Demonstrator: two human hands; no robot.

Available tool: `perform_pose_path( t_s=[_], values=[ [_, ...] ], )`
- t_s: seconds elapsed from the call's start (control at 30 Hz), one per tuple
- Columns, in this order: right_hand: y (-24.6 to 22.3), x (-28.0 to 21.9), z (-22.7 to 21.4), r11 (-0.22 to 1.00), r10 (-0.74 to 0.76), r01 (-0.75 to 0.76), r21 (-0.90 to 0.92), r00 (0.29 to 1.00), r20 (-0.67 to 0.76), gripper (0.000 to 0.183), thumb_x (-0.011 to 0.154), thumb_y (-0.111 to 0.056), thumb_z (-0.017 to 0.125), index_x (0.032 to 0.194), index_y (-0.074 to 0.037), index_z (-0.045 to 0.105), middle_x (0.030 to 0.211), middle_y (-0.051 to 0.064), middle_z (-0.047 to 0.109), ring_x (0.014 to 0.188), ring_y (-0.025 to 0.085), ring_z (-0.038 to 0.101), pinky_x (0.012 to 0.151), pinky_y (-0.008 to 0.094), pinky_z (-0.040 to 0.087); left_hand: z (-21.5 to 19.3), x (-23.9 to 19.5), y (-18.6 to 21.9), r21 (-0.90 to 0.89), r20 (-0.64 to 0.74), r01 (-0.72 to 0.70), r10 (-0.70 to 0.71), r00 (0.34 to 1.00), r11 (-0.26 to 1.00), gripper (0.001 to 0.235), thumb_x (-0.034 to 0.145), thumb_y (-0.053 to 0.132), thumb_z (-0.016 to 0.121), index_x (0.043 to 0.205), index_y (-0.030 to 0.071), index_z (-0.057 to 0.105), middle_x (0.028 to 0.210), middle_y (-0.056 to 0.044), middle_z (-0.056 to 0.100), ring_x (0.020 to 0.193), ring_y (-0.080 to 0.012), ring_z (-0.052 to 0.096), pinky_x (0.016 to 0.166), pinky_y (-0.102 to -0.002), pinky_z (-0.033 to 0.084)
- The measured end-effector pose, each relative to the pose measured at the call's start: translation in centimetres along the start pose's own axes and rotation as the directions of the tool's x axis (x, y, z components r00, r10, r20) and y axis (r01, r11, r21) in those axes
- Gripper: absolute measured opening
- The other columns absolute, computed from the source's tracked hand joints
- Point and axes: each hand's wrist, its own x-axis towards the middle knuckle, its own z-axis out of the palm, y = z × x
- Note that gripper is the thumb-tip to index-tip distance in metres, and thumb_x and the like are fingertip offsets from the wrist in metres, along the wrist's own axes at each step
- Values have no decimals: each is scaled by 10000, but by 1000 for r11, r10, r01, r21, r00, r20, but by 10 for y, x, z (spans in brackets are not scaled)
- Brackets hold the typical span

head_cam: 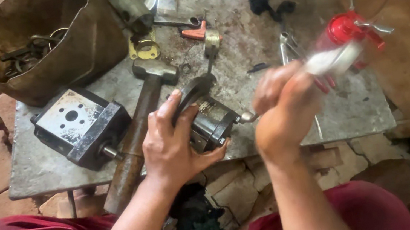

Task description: The person assembles a mechanical housing by placing a valve plate onto the body and then using a specialized T-handle tool and a wrench to tighten internal fasteners.

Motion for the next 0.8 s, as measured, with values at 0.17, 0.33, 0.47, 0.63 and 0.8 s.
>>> perform_pose_path(
  t_s=[0.17, 0.33, 0.47, 0.63, 0.8],
  values=[
    [1, -17, 9, 997, -1, -3, 72, 998, 57, 518, 1038, -538, 627, 1077, -57, 440, 759, -14, 406, 596, 86, 367, 517, 283, 291, 3, -2, -3, -24, -10, -10, 9, 1000, 1000, 819, 644, 551, 944, 1224, 45, 664, 1423, -156, 459, 1151, -377, 576, 935, -464, 559],
    [6, -23, 8, 1000, 15, -15, -5, 996, 86, 538, 1087, -576, 594, 969, -71, 449, 713, -6, 412, 555, 96, 390, 493, 243, 295, 3, -4, -5, -7, 6, -4, 4, 1000, 1000, 830, 628, 572, 932, 1225, 57, 672, 1429, -144, 462, 1130, -376, 574, 924, -468, 556],
    [0, -24, 18, 990, -79, 89, -113, 993, 87, 633, 1048, -600, 566, 969, -7, 358, 698, 14, 373, 556, 94, 345, 493, 284, 308, 3, -2, -4, -13, 23, -2, 2, 1000, 1000, 836, 625, 574, 924, 1234, 57, 676, 1433, -142, 460, 1134, -372, 568, 928, -471, 552],
    [-1, -16, 0, 993, 106, -107, -55, 994, -16, 635, 1087, -673, 507, 853, -97, 379, 692, -7, 333, 576, 92, 361, 516, 269, 301, 3, -4, -7, -6, 21, -15, 15, 1000, 1000, 811, 678, 600, 906, 1242, 59, 690, 1462, -136, 444, 1148, -366, 551, 943, -470, 546],
    [9, 8, -32, 975, 170, -183, -125, 979, -108, 660, 1007, -748, 440, 755, -147, 335, 575, -54, 242, 422, 78, 246, 433, 300, 266, 5, -8, -8, 14, 18, -43, 42, 999, 999, 800, 739, 629, 884, 1268, 59, 698, 1488, -127, 418, 1186, -355, 533, 988, -476, 539]
  ],
)
